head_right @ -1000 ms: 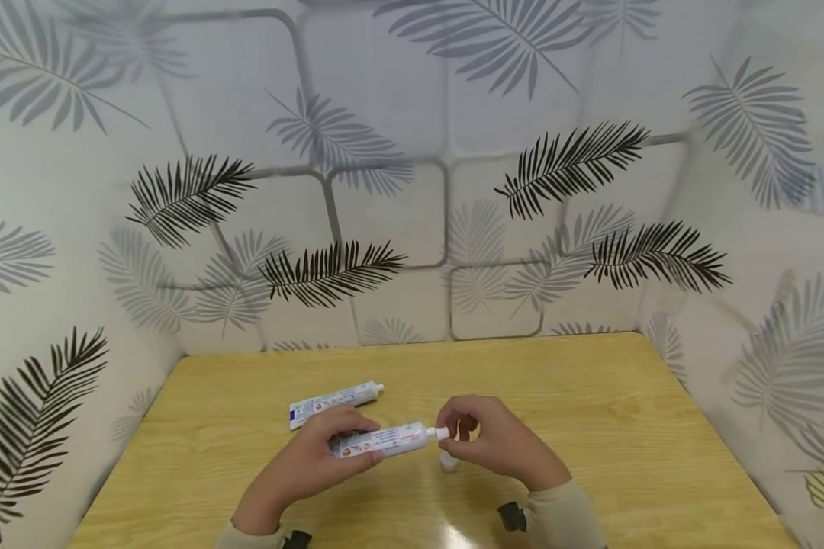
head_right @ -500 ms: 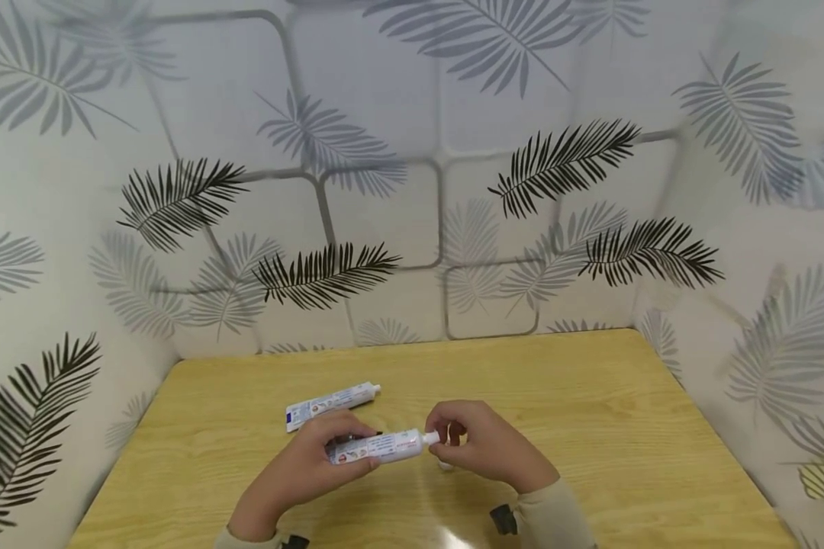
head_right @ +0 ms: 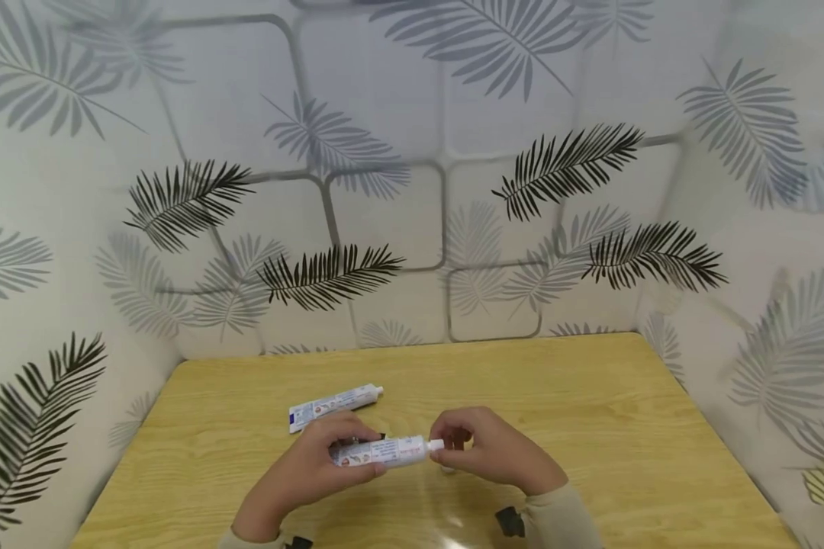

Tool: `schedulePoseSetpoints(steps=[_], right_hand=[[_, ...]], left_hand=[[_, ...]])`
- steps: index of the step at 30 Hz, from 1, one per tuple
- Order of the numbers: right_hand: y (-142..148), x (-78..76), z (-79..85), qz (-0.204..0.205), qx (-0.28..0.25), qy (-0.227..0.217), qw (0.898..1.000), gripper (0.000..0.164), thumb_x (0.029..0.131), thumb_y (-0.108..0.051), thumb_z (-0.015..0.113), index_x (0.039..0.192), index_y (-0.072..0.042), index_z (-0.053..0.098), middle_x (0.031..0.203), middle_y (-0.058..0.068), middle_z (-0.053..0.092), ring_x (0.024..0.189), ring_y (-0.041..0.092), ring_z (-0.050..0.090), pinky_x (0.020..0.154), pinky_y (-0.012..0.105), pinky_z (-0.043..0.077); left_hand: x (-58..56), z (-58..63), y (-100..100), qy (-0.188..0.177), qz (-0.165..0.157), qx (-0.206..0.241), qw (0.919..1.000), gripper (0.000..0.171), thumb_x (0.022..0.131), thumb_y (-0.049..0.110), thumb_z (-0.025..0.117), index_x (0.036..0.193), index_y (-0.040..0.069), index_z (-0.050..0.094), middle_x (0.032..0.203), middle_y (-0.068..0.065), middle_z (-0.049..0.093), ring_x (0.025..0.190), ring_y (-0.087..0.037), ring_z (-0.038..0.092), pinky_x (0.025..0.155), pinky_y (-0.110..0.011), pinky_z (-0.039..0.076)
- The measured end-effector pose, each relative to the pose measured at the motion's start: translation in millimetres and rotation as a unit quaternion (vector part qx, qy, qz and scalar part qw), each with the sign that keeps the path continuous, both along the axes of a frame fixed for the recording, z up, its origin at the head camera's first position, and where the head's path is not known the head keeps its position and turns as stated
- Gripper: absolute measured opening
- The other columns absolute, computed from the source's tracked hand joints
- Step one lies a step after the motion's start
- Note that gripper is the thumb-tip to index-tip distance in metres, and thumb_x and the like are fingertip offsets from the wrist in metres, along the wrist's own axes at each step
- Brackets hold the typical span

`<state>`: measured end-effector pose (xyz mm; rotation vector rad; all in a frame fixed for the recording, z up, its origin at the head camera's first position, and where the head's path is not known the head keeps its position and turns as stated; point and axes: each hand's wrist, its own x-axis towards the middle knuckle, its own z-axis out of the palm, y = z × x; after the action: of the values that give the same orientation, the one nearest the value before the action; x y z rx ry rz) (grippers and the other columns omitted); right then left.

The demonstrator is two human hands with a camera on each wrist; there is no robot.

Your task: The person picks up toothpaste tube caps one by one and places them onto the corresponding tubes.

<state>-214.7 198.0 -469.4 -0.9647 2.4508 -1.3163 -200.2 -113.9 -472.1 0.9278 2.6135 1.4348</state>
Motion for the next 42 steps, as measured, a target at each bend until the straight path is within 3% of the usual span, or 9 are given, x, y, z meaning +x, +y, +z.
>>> schedulePoseSetpoints(steps=[6,12,17,23,31,36,42], right_hand=[[2.6,3.2,2.5,0.032,-0.014,-0.039,0.999,0.012,0.107,-0.03,0.068,0.107,-0.02,0.076,0.096,-0.005,0.075,0.083,0.009,0.069,0.074,0.03,0.058],[0.9,3.5,6.3,0.043,-0.024,-0.047,0.998,0.017,0.109,-0.024,0.064,0.108,-0.011,0.076,0.095,-0.003,0.074,0.082,0.008,0.068,0.072,0.028,0.057],[-0.9,4.5,9.5,0.039,-0.027,-0.057,0.997,0.018,0.11,-0.023,0.061,0.107,-0.014,0.077,0.094,-0.002,0.075,0.082,0.008,0.068,0.071,0.028,0.057],[-1.8,3.8,7.6,0.031,-0.022,-0.049,0.998,0.019,0.11,-0.024,0.061,0.108,-0.014,0.078,0.095,-0.003,0.075,0.082,0.01,0.068,0.073,0.028,0.056],[-3.9,3.3,3.2,0.006,-0.023,-0.026,0.999,0.02,0.109,-0.025,0.063,0.127,-0.015,0.067,0.096,0.0,0.071,0.08,0.014,0.066,0.074,0.031,0.057],[-4.9,3.9,2.9,-0.001,-0.029,-0.01,1.0,0.018,0.106,-0.028,0.068,0.121,-0.019,0.065,0.098,-0.001,0.07,0.079,0.01,0.064,0.072,0.032,0.057],[-2.9,3.5,2.4,-0.01,-0.036,0.004,0.999,0.027,0.099,-0.026,0.079,0.121,-0.017,0.066,0.103,-0.001,0.069,0.079,0.011,0.064,0.073,0.03,0.057]], left_hand=[[-0.1,-1.6,1.2,0.004,0.0,0.01,0.9999,0.035,0.079,0.046,0.095,0.108,0.031,0.08,0.104,0.015,0.071,0.086,-0.007,0.065,0.075,-0.026,0.058],[0.2,0.1,2.6,0.007,0.003,0.011,0.9999,0.04,0.074,0.046,0.098,0.107,0.032,0.08,0.104,0.015,0.072,0.086,-0.007,0.065,0.074,-0.026,0.058],[-0.1,0.9,3.1,0.015,0.002,0.012,0.9998,0.037,0.077,0.044,0.097,0.107,0.031,0.08,0.103,0.016,0.071,0.088,-0.007,0.065,0.076,-0.027,0.058],[-0.6,2.2,2.4,0.021,0.002,0.007,0.9998,0.036,0.078,0.044,0.096,0.107,0.03,0.081,0.102,0.017,0.071,0.087,-0.007,0.064,0.075,-0.027,0.058],[-0.6,1.3,1.1,0.026,0.005,0.003,0.9997,0.036,0.079,0.044,0.095,0.109,0.028,0.081,0.102,0.017,0.07,0.085,-0.006,0.063,0.074,-0.025,0.056],[-0.5,0.5,0.5,0.032,0.005,0.011,0.9994,0.034,0.079,0.042,0.095,0.107,0.029,0.081,0.103,0.016,0.07,0.086,-0.007,0.063,0.075,-0.026,0.057],[-0.8,0.2,-0.4,0.043,0.002,0.019,0.9989,0.033,0.08,0.043,0.094,0.106,0.029,0.08,0.103,0.015,0.071,0.087,-0.006,0.065,0.076,-0.028,0.058]])
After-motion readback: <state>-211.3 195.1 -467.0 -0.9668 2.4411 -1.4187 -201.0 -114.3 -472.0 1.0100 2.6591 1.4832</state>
